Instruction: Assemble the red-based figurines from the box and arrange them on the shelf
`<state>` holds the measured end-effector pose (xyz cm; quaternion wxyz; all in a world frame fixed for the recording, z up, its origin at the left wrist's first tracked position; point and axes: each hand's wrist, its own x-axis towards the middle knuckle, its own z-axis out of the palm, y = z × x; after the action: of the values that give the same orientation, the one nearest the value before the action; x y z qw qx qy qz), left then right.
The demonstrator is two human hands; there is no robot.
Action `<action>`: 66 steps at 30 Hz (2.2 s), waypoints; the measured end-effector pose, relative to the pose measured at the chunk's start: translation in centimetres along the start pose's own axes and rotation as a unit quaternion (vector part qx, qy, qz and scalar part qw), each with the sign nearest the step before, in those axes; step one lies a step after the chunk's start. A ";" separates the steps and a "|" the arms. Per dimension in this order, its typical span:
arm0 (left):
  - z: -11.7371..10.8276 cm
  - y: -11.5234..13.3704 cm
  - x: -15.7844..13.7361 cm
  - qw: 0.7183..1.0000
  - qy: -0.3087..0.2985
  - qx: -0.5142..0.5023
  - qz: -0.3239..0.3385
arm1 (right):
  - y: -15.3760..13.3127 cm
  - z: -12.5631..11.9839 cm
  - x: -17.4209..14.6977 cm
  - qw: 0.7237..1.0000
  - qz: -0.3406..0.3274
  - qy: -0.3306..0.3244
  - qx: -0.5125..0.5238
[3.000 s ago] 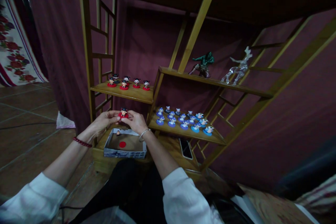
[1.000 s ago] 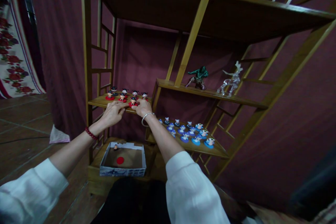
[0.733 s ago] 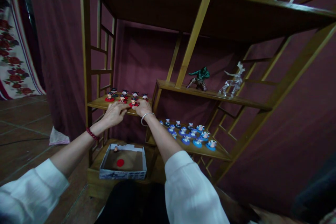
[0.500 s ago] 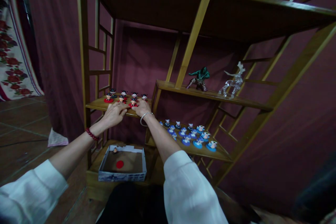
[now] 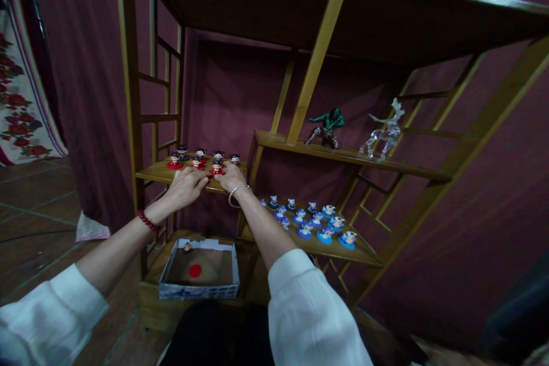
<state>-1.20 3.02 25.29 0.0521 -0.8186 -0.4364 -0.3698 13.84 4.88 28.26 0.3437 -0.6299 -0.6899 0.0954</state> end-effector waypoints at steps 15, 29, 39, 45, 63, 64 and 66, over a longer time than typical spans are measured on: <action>-0.1 0.4 0.1 0.999 -0.013 0.026 -0.016 | 0.2 0.0 0.0 1.000 -0.015 -0.008 -0.016; 0.0 0.2 0.2 0.999 -0.020 0.029 -0.022 | 1.3 0.6 0.8 0.999 -0.029 -0.013 0.043; 0.0 0.2 0.2 0.999 -0.022 0.038 -0.025 | 1.6 1.1 1.1 0.999 -0.014 0.009 0.030; 0.1 0.2 0.2 0.999 -0.022 0.040 -0.024 | 1.6 1.0 1.0 1.000 -0.008 0.014 0.013; 0.0 0.2 -0.9 0.999 0.036 -0.005 -0.004 | 0.2 0.1 -1.0 0.999 -0.009 0.032 -0.021; 0.1 0.2 -1.1 0.999 0.049 -0.020 -0.002 | 0.0 0.1 -1.3 0.998 -0.014 0.039 -0.037; 0.2 0.2 -1.6 0.996 0.075 -0.046 -0.004 | -0.3 -0.1 -2.1 0.997 -0.025 0.047 -0.062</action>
<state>-1.47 1.89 24.20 0.0455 -0.7883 -0.4174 -0.4498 13.59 2.88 27.75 0.3384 -0.6364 -0.6930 0.0136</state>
